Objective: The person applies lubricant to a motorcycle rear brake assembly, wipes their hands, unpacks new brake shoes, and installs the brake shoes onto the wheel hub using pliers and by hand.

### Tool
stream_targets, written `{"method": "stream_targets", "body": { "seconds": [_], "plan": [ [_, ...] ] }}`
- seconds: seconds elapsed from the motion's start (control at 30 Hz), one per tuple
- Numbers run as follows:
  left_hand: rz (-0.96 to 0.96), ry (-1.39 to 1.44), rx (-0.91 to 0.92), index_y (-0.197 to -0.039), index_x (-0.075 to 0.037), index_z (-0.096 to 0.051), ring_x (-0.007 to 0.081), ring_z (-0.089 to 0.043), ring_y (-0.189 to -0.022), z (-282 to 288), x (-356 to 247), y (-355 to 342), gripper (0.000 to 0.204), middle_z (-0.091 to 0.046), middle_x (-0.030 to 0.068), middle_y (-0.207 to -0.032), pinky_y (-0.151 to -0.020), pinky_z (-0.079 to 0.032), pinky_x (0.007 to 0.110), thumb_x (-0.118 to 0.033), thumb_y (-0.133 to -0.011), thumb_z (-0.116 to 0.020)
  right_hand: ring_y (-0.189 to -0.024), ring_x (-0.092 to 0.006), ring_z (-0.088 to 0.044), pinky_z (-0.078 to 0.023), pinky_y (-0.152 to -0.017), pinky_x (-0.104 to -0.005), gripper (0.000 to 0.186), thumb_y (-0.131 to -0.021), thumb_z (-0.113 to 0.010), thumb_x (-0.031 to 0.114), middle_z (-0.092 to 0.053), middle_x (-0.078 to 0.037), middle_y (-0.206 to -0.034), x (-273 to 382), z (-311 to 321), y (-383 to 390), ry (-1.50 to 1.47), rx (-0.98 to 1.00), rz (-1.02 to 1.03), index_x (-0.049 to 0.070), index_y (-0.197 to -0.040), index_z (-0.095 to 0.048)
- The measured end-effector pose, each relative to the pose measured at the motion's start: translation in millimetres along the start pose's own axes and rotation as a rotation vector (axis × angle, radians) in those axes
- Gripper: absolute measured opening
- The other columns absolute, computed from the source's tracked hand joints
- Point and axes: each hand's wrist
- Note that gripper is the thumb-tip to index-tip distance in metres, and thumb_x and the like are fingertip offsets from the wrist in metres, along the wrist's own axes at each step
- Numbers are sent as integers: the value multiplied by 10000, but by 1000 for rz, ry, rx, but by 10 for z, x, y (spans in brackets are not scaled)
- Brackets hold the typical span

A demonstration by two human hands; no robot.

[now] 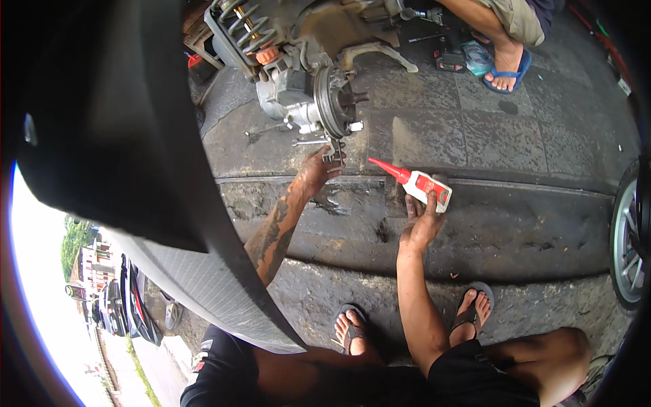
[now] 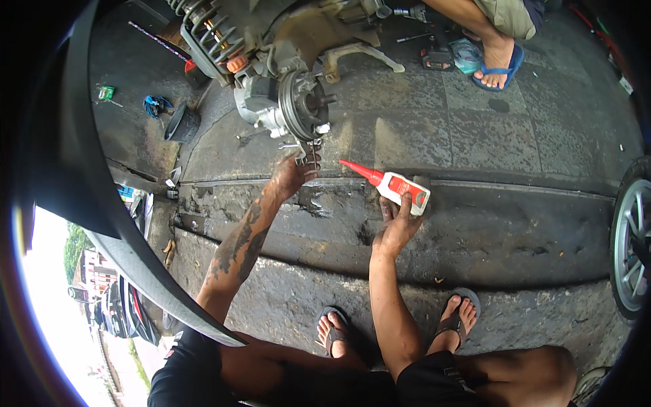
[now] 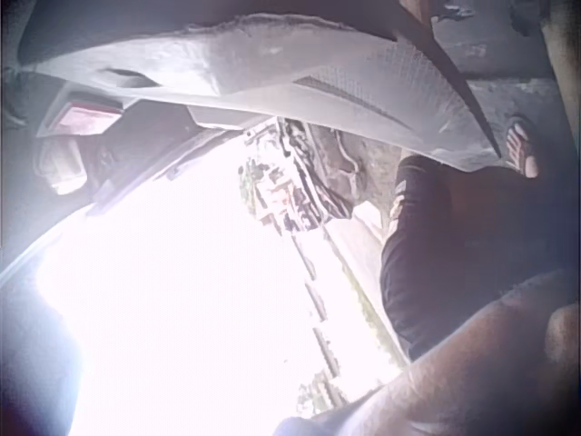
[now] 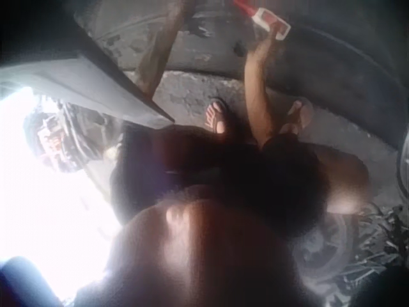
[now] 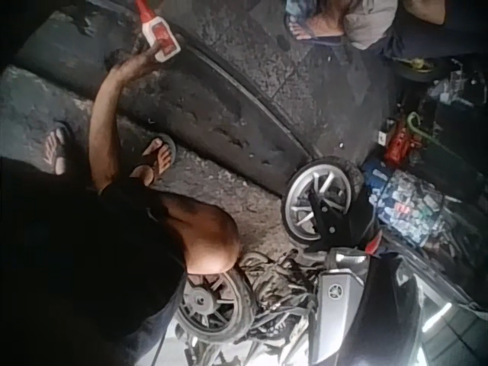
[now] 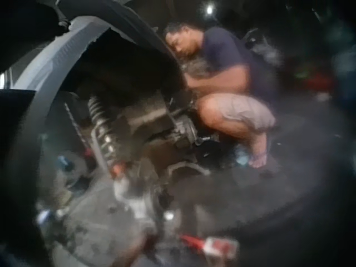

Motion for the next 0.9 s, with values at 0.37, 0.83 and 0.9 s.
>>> {"method": "stream_targets", "body": {
  "seconds": [0.37,0.83,0.9],
  "plan": [
    [391,-998,263,-986,-67,-614,191,-617,-751,-151,357,484,289,-633,70,-824,-699,-501,345,-337,-919,-536,-862,-207,-626,-542,-702,-286,426,-844,-663,248,-593,-90,-1032,78,-45,21,-20,-2,12,44,-1171,-482],
    [-52,-1638,431,-1031,-76,-632,341,-607,-934,435,777,1087,351,-644,151,-1002,-805,-482,412,-374,-884,-517,-779,-175,-645,-568,-586,-258,404,-885,-590,187,-596,-106,-1020,398,-270,145,-314,-167,-45,14,-1218,-441],
    [131,-1743,462,-1058,-95,-623,353,-605,-935,765,711,1277,372,-647,155,-989,-809,-479,431,-401,-876,-517,-858,-192,-629,-563,-607,-277,431,-859,-620,223,-577,-75,-1065,592,-283,302,-232,-197,-24,70,-1220,-441]
  ]
}}
Point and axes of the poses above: each hand's wrist, its own y-axis away from the middle knuckle, its own z-axis out of the back of the hand, x = y × z
